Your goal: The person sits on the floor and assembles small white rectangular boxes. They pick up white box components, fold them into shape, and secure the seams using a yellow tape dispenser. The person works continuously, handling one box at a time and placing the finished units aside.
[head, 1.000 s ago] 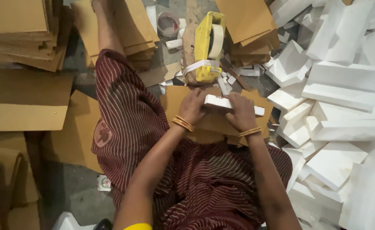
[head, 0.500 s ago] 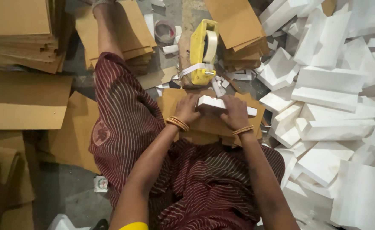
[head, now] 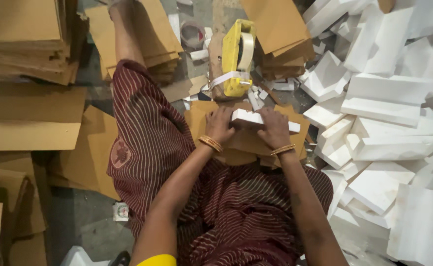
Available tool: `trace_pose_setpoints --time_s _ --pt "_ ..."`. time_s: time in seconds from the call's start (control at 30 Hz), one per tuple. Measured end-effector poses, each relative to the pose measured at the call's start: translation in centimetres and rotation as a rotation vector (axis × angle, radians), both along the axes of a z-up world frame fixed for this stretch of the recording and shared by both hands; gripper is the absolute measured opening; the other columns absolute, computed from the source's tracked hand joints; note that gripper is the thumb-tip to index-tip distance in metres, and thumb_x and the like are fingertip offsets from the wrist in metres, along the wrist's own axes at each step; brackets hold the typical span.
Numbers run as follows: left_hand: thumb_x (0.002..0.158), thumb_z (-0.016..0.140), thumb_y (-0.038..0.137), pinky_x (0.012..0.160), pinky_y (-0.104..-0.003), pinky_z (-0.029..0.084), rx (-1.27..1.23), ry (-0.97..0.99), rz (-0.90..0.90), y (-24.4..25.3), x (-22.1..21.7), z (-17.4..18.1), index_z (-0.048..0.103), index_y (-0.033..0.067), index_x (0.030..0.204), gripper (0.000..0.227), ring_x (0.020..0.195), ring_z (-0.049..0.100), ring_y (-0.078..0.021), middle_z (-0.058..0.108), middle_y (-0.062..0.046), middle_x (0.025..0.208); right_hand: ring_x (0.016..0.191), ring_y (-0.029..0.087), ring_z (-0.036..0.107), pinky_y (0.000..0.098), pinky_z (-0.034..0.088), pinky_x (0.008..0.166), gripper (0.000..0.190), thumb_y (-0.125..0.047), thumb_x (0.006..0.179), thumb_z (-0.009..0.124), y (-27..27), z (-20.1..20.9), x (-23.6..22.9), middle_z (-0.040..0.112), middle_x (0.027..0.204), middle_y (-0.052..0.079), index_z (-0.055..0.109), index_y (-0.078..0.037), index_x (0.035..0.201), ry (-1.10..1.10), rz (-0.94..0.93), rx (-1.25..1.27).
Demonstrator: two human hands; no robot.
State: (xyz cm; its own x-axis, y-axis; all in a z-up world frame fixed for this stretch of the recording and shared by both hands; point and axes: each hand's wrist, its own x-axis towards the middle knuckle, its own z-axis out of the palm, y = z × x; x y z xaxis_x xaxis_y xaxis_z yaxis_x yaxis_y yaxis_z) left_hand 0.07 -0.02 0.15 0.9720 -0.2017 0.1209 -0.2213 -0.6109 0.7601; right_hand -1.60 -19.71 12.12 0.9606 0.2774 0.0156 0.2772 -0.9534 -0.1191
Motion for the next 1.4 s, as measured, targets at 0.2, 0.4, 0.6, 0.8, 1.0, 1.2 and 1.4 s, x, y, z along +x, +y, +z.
trace_pose_setpoints --time_s 0.2,0.4,0.6,0.8,1.0,1.2,1.4 --pt "0.074 0.078 0.023 0.102 -0.053 0.039 -0.053 0.0 -0.056 0.8 0.0 -0.1 0.058 0.0201 0.133 0.063 0.125 0.055 -0.0326 0.061 -0.008 0.126 0.108 0.037 0.059 0.0505 0.045 0.089 0.066 -0.011 0.07 0.071 0.3 2.8 -0.3 0.063 0.116 0.013 0.056 -0.012 0.135 0.064 0.102 0.124" --pt "0.071 0.082 0.021 0.103 -0.05 0.042 -0.118 0.03 -0.164 2.4 -0.4 3.7 0.052 0.0164 0.139 0.074 0.12 0.056 -0.0369 0.06 -0.012 0.124 0.11 0.038 0.059 0.0499 0.046 0.096 0.056 -0.011 0.075 0.071 0.6 4.9 -1.8 0.063 0.116 0.016 0.059 -0.011 0.13 0.052 0.08 0.152" --pt "0.067 0.074 0.011 0.093 -0.047 0.05 -0.22 -0.074 -0.182 4.7 -0.8 7.3 0.055 0.016 0.137 0.073 0.103 0.064 -0.0355 0.065 -0.013 0.115 0.108 0.039 0.06 0.0502 0.047 0.092 0.054 -0.009 0.074 0.069 2.5 5.2 -1.9 0.063 0.115 0.017 0.06 -0.01 0.128 -0.001 0.136 0.216" --pt "0.07 0.073 0.008 0.086 -0.053 0.048 -0.024 -0.108 -0.091 6.2 0.5 7.6 0.056 0.0083 0.111 0.044 0.102 0.063 -0.0419 0.066 -0.017 0.106 0.11 0.026 0.067 0.0386 0.054 0.091 0.047 -0.024 0.093 0.07 2.0 2.4 2.5 0.069 0.122 0.014 0.06 -0.006 0.135 0.139 0.06 0.723" --pt "0.071 0.075 0.011 0.079 -0.055 0.047 -0.035 -0.112 -0.102 5.9 1.3 7.3 0.053 0.0069 0.106 0.041 0.096 0.063 -0.0416 0.065 -0.016 0.098 0.083 0.011 0.058 0.0273 0.05 0.071 0.033 -0.033 0.1 0.066 1.1 -0.6 11.5 0.068 0.1 0.003 0.073 -0.007 0.118 0.389 -0.413 0.913" --pt "0.073 0.076 0.013 0.078 -0.054 0.049 -0.017 -0.115 -0.089 5.7 1.9 6.9 0.052 0.0066 0.105 0.04 0.095 0.064 -0.0417 0.066 -0.016 0.099 0.079 0.011 0.057 0.0268 0.047 0.068 0.033 -0.03 0.096 0.07 3.0 0.7 12.0 0.07 0.095 0.003 0.075 -0.002 0.11 0.404 -0.343 1.008" --pt "0.082 0.076 0.02 0.085 -0.052 0.051 -0.083 0.091 -0.051 5.0 3.6 5.6 0.054 0.0067 0.11 0.038 0.099 0.065 -0.0418 0.067 -0.018 0.103 0.081 0.015 0.07 0.029 0.063 0.076 0.023 -0.02 0.097 0.067 3.4 -2.1 0.7 0.072 0.094 0.009 0.069 -0.002 0.111 0.519 -0.379 1.131"
